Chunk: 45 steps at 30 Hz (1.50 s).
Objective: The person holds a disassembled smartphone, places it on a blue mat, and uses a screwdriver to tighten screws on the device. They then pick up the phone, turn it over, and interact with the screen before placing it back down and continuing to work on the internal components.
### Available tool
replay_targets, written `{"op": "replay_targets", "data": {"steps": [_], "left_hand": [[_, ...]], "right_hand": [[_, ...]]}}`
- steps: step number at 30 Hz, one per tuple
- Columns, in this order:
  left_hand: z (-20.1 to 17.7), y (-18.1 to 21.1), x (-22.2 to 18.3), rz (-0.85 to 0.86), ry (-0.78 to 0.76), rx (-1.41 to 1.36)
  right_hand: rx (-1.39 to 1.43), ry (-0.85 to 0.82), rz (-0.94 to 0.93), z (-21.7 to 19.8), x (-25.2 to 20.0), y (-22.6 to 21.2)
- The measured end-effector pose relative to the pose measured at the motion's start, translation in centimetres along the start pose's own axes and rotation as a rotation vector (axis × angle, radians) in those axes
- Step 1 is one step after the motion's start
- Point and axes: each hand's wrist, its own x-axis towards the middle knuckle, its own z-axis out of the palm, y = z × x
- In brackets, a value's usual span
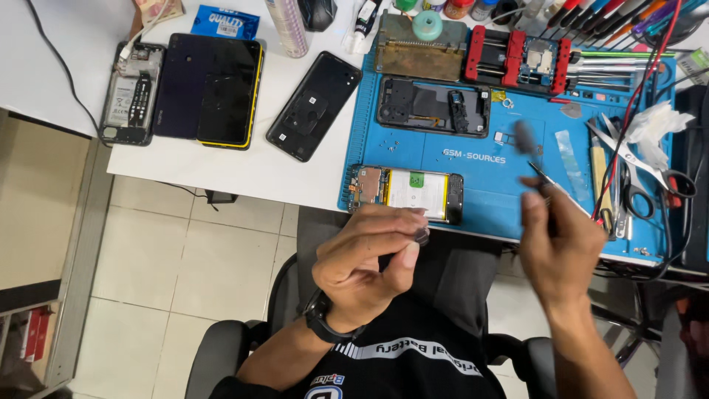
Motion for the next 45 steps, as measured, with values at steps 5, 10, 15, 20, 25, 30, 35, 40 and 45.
{"op": "replay_targets", "data": {"steps": [5,10,15,20,25,30,35,40,45], "left_hand": [[-0.4,0.2,-1.4,-0.166,-0.031,-0.151],[-0.2,0.1,-1.8,-0.165,-0.085,-0.121],[0.0,-0.9,-1.6,0.044,-0.208,0.097],[-0.7,-3.2,-3.2,0.444,-0.530,0.499],[-0.8,-3.5,-4.3,0.535,-0.430,0.749],[0.1,-4.9,-6.8,0.557,-0.323,0.676],[0.1,-5.1,-6.7,0.548,-0.316,0.730],[-0.3,-5.6,-6.8,0.410,-0.351,0.794],[-0.2,-6.8,-6.9,0.303,-0.445,0.856]], "right_hand": [[-0.288,0.226,-0.083,-1.8,1.3,11.3],[-0.669,0.259,-0.169,-4.5,2.9,11.8],[-0.063,0.186,-0.160,-3.8,-0.4,-2.1],[0.476,-0.468,0.357,-1.7,-0.5,-5.8],[0.403,-0.521,0.467,-1.4,-0.6,-4.9],[0.584,-0.427,0.472,-0.3,-1.7,-3.6],[0.585,-0.419,0.503,-0.6,-1.5,-3.9],[0.379,-0.424,0.190,-0.3,1.7,-1.5],[0.198,-0.561,-0.335,0.8,7.0,1.4]]}}
